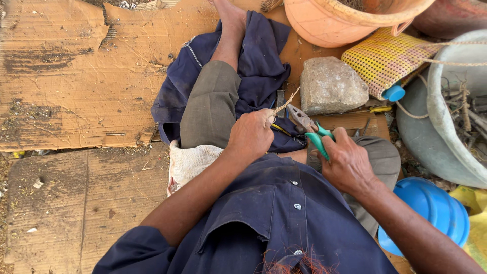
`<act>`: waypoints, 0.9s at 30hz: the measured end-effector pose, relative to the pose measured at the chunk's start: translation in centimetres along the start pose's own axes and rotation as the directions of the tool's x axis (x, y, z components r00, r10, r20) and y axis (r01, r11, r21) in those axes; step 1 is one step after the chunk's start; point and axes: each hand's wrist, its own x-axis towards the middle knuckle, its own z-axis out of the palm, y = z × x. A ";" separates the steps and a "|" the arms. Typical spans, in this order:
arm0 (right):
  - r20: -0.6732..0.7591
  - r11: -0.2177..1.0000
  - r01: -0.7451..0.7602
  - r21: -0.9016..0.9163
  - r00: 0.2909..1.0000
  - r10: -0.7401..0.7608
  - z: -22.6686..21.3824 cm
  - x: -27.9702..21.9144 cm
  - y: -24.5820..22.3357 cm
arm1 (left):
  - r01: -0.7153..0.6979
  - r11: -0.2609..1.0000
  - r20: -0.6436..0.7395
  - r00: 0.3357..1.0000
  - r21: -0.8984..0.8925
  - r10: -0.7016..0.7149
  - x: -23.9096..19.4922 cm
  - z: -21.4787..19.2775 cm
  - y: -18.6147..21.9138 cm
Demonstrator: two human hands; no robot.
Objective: The person sits on a cardboard mat and uses pliers to strip the outer insulation from a bundle of wires. They then use a hammer to flatten the exposed metal strands on a stone before continuing to strip and separate the wires.
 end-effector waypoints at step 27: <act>0.201 0.876 -0.058 0.479 0.979 -0.045 2.3 0.0 -0.1 | 0.346 0.418 0.330 0.937 -0.840 -0.112 1.0 -0.4 -3.1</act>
